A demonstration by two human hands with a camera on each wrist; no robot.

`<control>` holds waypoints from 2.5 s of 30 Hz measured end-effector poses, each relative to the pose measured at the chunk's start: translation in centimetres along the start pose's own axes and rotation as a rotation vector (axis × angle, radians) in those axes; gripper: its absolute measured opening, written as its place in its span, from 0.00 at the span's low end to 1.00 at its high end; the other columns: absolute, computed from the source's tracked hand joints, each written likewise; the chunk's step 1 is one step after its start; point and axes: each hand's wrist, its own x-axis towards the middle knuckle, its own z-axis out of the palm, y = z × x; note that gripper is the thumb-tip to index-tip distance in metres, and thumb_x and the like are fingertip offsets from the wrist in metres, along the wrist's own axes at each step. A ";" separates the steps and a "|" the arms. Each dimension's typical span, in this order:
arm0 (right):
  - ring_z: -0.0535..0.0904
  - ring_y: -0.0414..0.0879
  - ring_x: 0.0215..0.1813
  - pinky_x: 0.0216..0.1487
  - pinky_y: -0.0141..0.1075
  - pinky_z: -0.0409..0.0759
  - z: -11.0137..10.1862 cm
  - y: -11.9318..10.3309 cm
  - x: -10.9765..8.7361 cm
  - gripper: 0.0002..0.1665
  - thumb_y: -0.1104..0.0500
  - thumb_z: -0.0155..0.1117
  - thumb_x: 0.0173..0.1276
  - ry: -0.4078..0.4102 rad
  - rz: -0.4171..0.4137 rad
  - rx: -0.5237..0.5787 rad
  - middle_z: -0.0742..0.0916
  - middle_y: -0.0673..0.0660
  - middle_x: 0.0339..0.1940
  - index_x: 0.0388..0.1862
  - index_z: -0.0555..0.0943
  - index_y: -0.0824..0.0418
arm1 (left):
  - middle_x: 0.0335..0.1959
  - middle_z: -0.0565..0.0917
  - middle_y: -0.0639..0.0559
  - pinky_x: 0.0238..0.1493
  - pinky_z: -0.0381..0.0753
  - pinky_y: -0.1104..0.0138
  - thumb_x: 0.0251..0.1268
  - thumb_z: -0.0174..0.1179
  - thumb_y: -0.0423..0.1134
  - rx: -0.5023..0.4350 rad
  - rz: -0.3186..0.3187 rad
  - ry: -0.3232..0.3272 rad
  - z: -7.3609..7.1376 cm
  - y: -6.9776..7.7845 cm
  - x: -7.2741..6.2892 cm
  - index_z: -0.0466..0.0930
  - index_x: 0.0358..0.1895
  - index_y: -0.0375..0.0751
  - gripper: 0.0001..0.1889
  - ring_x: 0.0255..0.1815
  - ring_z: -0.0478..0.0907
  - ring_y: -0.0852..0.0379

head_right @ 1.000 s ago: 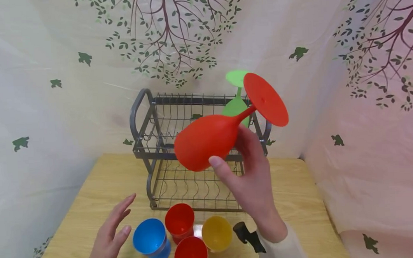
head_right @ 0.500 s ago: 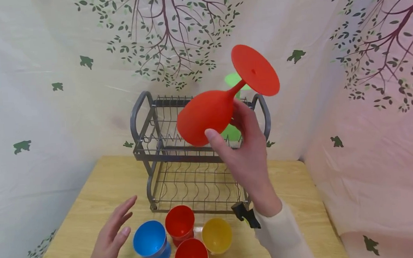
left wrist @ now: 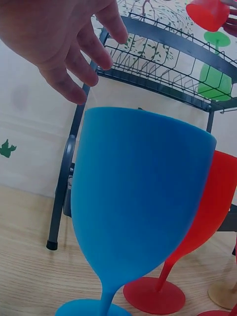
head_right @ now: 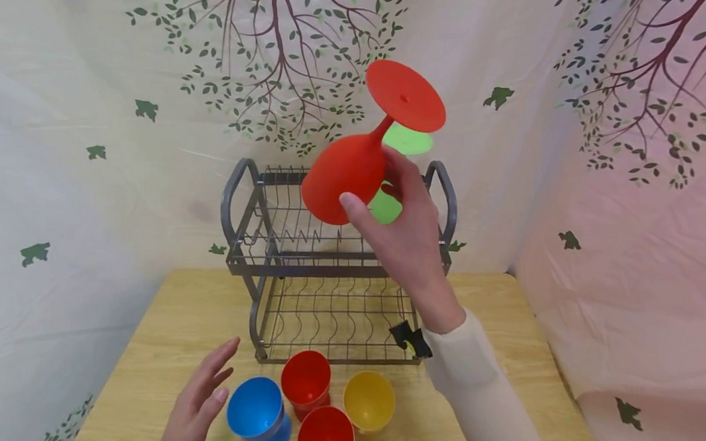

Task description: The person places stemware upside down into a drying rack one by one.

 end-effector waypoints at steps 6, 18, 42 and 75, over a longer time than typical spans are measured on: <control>0.76 0.43 0.67 0.63 0.40 0.81 0.3 0.8 0.9 0.40 0.55 0.73 0.68 -0.065 0.101 -0.052 0.80 0.48 0.68 0.76 0.68 0.55 | 0.78 0.68 0.47 0.63 0.75 0.69 0.79 0.54 0.36 -0.040 -0.044 0.000 0.5 0.0 0.2 0.65 0.79 0.47 0.28 0.72 0.59 0.80; 0.76 0.42 0.65 0.65 0.41 0.78 1.8 2.7 1.6 0.41 0.54 0.72 0.69 -0.202 0.221 -0.192 0.78 0.45 0.69 0.78 0.66 0.52 | 0.78 0.68 0.47 0.64 0.75 0.69 0.79 0.53 0.36 -0.004 -0.036 0.002 0.2 -0.2 0.4 0.64 0.79 0.51 0.28 0.74 0.63 0.72; 0.76 0.53 0.70 0.63 0.47 0.82 2.6 5.6 2.6 0.45 0.58 0.70 0.71 -0.415 0.410 -0.256 0.75 0.56 0.74 0.81 0.60 0.57 | 0.78 0.68 0.47 0.64 0.76 0.66 0.81 0.52 0.39 0.013 -0.084 -0.011 -0.1 -0.3 0.2 0.64 0.79 0.52 0.27 0.76 0.64 0.46; 0.78 0.55 0.63 0.61 0.48 0.83 2.7 7.1 3.0 0.41 0.57 0.70 0.70 -0.490 0.394 -0.340 0.79 0.59 0.67 0.77 0.63 0.62 | 0.78 0.68 0.47 0.64 0.77 0.63 0.81 0.52 0.41 0.035 -0.105 -0.008 -0.5 -0.1 0.2 0.65 0.79 0.50 0.26 0.76 0.65 0.44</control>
